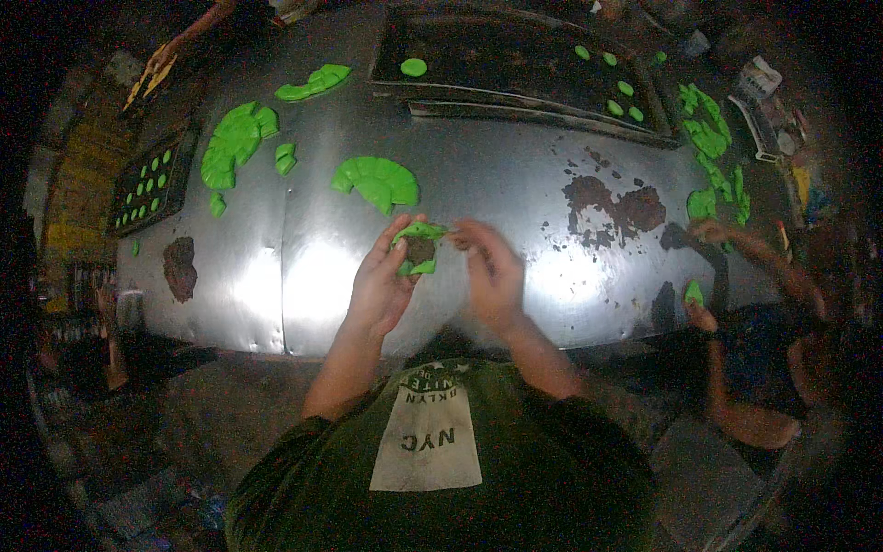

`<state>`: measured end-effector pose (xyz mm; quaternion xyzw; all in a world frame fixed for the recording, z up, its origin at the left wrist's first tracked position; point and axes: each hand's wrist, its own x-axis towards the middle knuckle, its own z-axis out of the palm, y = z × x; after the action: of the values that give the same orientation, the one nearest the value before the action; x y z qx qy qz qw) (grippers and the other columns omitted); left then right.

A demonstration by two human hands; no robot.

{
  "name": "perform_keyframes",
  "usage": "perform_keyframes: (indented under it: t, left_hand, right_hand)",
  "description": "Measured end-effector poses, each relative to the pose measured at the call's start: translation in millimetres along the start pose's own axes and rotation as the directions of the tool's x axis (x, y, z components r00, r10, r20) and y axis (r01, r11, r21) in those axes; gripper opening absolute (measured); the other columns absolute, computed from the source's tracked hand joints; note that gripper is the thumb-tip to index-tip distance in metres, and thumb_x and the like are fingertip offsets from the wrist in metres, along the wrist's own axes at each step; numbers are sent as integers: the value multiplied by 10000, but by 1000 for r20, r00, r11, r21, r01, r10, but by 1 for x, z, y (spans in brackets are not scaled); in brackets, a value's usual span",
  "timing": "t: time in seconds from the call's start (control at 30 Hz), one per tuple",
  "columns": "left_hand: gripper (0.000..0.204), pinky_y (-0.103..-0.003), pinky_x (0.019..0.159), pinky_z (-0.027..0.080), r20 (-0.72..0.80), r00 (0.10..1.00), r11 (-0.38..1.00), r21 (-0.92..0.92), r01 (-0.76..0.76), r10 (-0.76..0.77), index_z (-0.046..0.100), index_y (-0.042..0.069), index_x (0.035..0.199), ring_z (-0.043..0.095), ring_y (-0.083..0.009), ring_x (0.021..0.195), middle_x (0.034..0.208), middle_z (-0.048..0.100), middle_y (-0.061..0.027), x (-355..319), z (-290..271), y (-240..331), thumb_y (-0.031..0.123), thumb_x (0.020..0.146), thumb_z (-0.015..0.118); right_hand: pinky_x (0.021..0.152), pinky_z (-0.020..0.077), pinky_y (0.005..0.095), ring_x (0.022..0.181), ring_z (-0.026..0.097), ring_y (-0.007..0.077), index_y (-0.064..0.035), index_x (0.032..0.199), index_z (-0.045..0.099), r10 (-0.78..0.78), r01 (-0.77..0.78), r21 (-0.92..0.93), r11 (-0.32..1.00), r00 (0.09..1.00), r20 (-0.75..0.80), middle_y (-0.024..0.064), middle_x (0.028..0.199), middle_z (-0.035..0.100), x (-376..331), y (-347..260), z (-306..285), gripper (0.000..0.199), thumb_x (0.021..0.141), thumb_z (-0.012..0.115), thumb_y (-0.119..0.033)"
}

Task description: The person repeatedly takes a piece of green dough, scoops a portion of brown filling from the table, wraps the filling inside the dough, and places the finished round item onto a metal tray. The person carries the filled tray to a rack and returns to continue the process.

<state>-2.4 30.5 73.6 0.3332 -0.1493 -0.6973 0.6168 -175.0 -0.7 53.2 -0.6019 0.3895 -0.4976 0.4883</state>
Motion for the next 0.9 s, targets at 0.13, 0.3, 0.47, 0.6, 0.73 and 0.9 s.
perform_keyframes:
  t: [0.13, 0.3, 0.47, 0.6, 0.73, 0.9]
  left_hand:
    - [377, -371, 1028, 426, -2, 1000, 998, 57, 19, -19, 401, 71, 1389, 508, -226, 1237, 1421, 475, -102, 24, 12, -11, 96, 1015, 438]
    - [404, -364, 1012, 428, -273, 958, 996, 32, -82, 88, 376, 49, 1413, 522, -229, 1197, 1401, 486, -87, 65, 25, -26, 137, 1023, 438]
    - [531, -352, 998, 427, -51, 950, 945, -131, 301, -309, 299, 19, 1473, 523, -236, 1186, 1382, 490, -110, 86, 13, -1, 217, 1015, 479]
    - [596, -333, 1027, 435, -46, 947, 798, 525, 294, -319, 335, -2, 1461, 541, -216, 1201, 1315, 563, -146, 77, 6, 20, 228, 973, 590]
    - [505, -324, 1029, 437, 285, 958, 884, 447, -138, 5, 427, -19, 1401, 538, -208, 1218, 1304, 585, -156, 46, 14, 24, 136, 954, 604]
    - [581, -377, 1111, 328, 202, 940, 722, 602, -341, 275, 317, -35, 1458, 389, -269, 1360, 1473, 395, -205, -2, 37, 18, 92, 956, 581]
  right_hand:
    - [785, 511, 329, 901, 639, 189, 5, 1108, 636, 283, -302, 88, 949, 942, 182, 91, 1044, 651, 55, 10, -29, 210, 907, 601, -46]
    - [724, 523, 387, 805, 619, 324, -12, 973, 646, -272, 399, -379, 835, 898, 347, 124, 874, 598, 72, 16, -13, 188, 802, 683, -78]
    - [756, 520, 397, 879, 596, 309, -5, 995, 631, -258, 464, -497, 734, 866, 428, 131, 954, 587, 81, 25, -19, 259, 755, 692, -82]
    - [719, 517, 363, 795, 597, 269, 14, 986, 638, -398, 640, -361, 679, 733, 551, 136, 948, 571, 78, 0, -33, 273, 732, 735, -12]
    - [818, 498, 331, 962, 588, 193, 15, 1035, 622, -215, 266, -185, 946, 942, 257, 118, 1075, 540, 55, -41, -23, 307, 750, 723, 71]
    - [783, 495, 306, 941, 595, 177, 16, 1023, 607, -119, 114, 118, 986, 992, 38, 116, 1061, 558, 36, -56, 7, 244, 804, 672, 100]
